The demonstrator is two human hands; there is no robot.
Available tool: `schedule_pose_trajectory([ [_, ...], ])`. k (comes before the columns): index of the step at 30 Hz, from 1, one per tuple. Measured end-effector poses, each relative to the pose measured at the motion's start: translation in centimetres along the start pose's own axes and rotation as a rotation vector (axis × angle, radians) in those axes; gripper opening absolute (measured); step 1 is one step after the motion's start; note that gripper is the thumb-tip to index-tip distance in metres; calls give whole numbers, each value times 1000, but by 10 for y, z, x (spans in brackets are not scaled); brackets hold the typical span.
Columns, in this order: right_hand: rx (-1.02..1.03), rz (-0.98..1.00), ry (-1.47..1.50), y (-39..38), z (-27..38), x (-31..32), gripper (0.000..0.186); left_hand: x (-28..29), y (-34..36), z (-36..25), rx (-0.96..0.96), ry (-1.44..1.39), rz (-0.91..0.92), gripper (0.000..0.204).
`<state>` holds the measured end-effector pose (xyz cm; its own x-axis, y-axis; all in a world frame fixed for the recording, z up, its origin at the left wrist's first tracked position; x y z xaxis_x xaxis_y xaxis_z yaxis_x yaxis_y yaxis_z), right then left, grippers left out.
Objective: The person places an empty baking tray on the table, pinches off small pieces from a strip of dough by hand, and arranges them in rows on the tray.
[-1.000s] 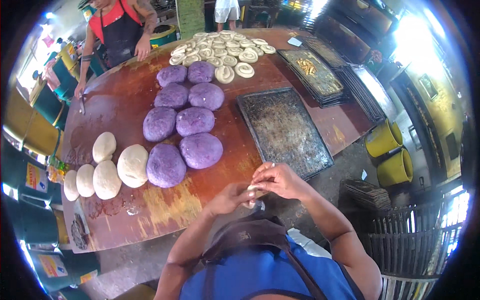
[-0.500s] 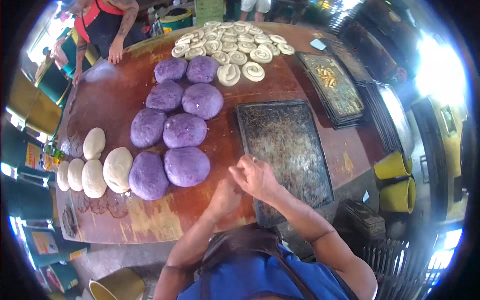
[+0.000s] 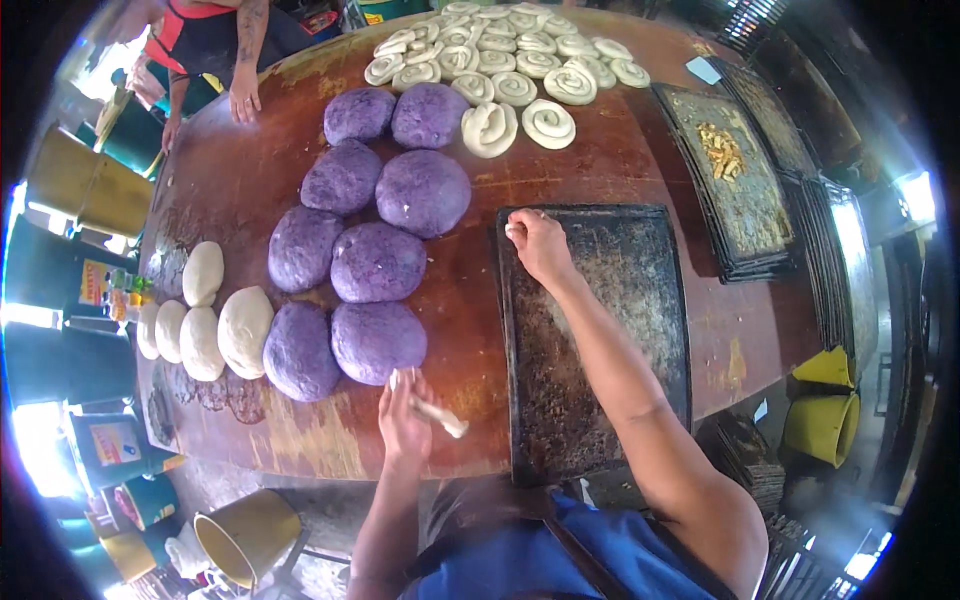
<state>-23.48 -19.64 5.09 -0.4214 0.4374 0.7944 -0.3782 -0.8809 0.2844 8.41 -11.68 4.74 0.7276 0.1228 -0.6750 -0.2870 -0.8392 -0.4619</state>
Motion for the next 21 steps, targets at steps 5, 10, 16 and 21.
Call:
schedule_pose_trajectory([
  [5, -12, 211, 174, -122, 137, 101, 45, -14, -25, -8, -198, 357, 207, 57],
  [10, 209, 122, 162, -207, 214, 128, 19, -41, -72, -35, -215, 1102, 948, 43],
  [16, -158, -108, 217, -220, 199, 125, 16, -43, -53, 4, -58, 716, 976, 27],
  [21, 20, 306, 83, -195, 186, 102, 23, -18, 1, 38, 1, 718, 926, 23],
])
Point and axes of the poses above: each hand's wrist, its own y-axis towards the middle knuckle, its own x-axis out of the back of the hand, z = x × y, the point moved 5 cm from there along y, towards the middle knuckle, and after that the axes turned 11 degrees about -y, right-handed, at the moved point
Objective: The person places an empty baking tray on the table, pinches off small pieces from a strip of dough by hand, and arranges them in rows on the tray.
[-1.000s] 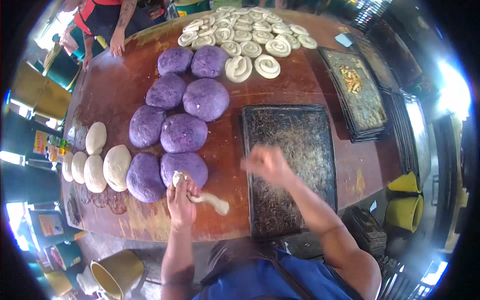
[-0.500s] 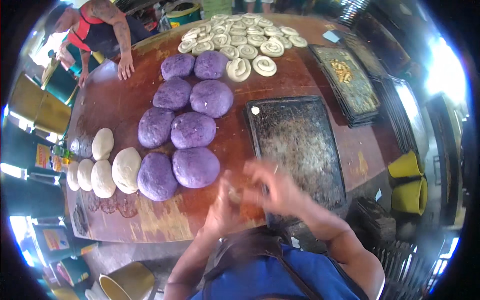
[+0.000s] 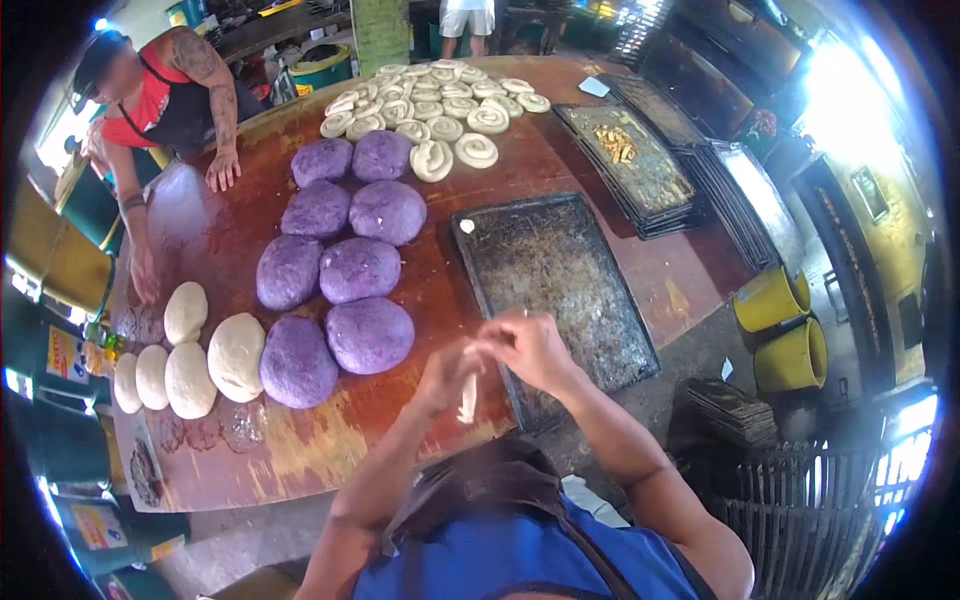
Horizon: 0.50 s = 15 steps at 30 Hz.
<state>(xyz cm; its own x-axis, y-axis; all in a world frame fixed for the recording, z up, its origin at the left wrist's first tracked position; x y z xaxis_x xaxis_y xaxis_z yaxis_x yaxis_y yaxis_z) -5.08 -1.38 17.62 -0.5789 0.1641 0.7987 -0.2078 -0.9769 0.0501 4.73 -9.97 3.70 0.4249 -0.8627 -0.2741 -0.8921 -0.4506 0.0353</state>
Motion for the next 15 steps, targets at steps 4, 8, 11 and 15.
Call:
schedule_pose_trajectory([
  [4, 181, -276, -3, 27, -40, -24, 36, -33, 32, -13, 137, -654, -433, 29],
  [8, 178, -171, -16, 65, -63, -2, 29, -33, 47, -43, 278, -412, -297, 27],
  [11, 230, -139, -10, 90, -62, -2, 23, -26, 41, -31, 233, 17, -402, 32],
  [15, 301, 166, 351, 105, -101, 2, 27, -9, 25, -58, 144, -597, -754, 13],
])
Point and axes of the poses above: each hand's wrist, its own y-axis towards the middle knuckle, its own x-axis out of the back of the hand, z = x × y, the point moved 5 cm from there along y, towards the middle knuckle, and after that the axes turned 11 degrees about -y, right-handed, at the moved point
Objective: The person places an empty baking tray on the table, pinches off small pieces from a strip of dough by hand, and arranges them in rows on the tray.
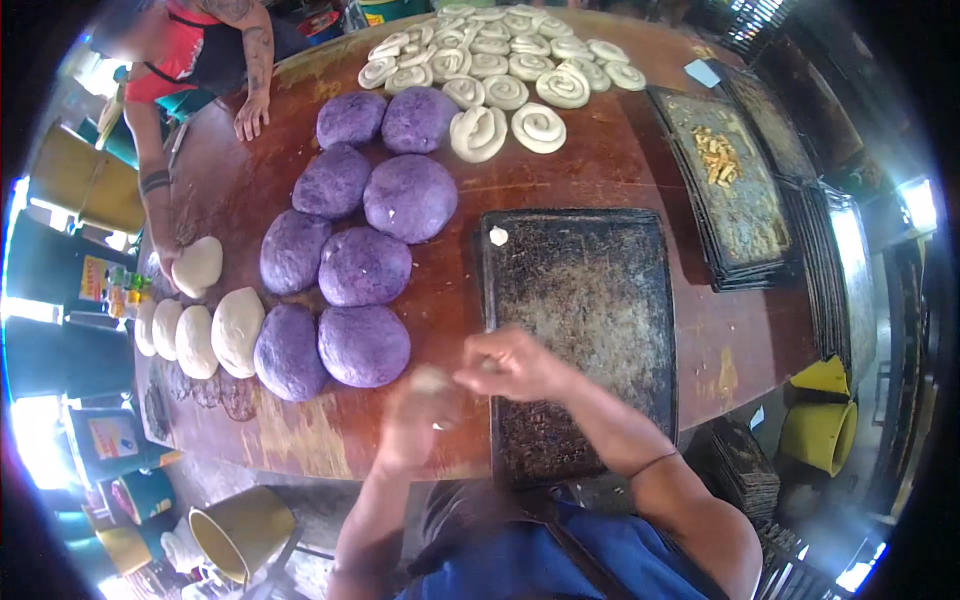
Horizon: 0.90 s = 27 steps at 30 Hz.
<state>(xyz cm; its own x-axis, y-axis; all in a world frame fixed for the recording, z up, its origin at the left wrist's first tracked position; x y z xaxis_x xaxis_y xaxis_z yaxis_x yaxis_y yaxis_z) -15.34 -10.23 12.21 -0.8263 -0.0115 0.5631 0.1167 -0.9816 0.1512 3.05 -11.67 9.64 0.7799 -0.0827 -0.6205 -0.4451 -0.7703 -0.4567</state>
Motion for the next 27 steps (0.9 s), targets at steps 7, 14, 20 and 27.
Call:
schedule_pose_trajectory([
  [7, -284, -478, -396, 48, -114, 21, 24, 3, -34, 2, 31, 562, 19, 16],
  [14, -367, -432, -389, 26, -29, 9, 51, 63, -12, -4, -247, -90, -117, 21],
  [20, 38, -175, -313, -80, 147, -66, 40, 8, -85, -40, -681, 955, 579, 42],
  [27, -269, -476, -450, -78, 122, -87, 35, 33, -25, 23, 173, 203, 460, 34],
])
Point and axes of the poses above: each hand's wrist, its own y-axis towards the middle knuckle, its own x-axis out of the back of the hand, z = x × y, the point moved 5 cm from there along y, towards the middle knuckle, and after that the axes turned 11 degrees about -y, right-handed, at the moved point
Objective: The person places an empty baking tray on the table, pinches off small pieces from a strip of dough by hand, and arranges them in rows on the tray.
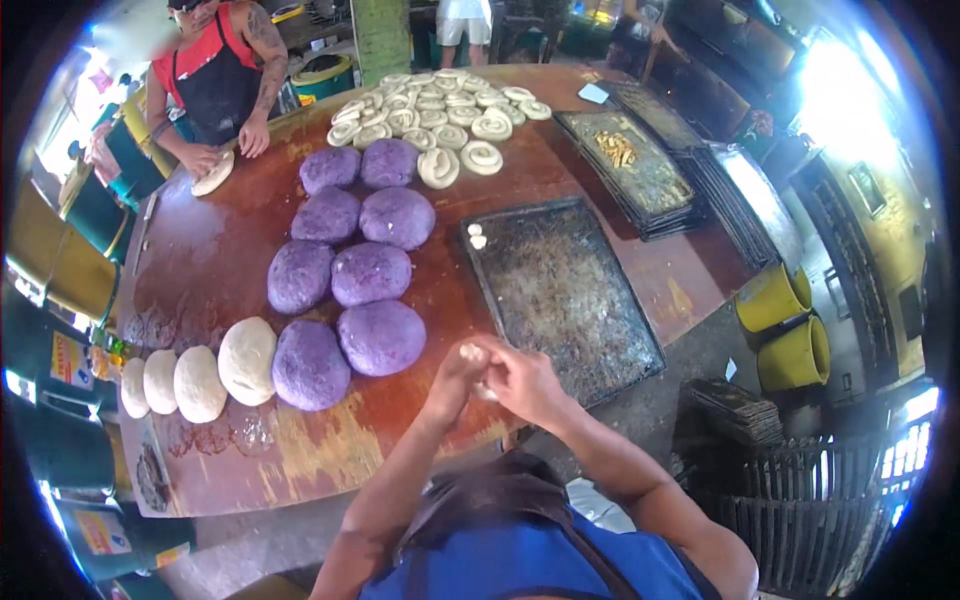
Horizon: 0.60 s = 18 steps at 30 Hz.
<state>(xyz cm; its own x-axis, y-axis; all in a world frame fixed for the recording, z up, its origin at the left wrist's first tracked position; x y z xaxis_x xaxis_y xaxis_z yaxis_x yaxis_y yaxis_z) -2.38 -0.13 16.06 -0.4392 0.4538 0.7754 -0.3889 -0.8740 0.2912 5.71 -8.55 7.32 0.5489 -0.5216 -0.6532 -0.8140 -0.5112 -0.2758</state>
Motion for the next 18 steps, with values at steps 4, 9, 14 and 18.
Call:
schedule_pose_trajectory([
  [4, 119, -252, -186, 31, -13, 28, 23, -40, -3, -25, 29, 121, 67, 23],
  [9, 179, -31, -30, 65, -41, -9, 25, -33, 25, -31, -116, 654, 42, 16],
  [14, -55, 578, 460, 97, -123, -21, 23, 30, 22, -73, -521, -292, -427, 9],
  [18, -111, 85, 176, 159, -192, -68, 19, 1, 18, -31, -212, 59, -374, 7],
])
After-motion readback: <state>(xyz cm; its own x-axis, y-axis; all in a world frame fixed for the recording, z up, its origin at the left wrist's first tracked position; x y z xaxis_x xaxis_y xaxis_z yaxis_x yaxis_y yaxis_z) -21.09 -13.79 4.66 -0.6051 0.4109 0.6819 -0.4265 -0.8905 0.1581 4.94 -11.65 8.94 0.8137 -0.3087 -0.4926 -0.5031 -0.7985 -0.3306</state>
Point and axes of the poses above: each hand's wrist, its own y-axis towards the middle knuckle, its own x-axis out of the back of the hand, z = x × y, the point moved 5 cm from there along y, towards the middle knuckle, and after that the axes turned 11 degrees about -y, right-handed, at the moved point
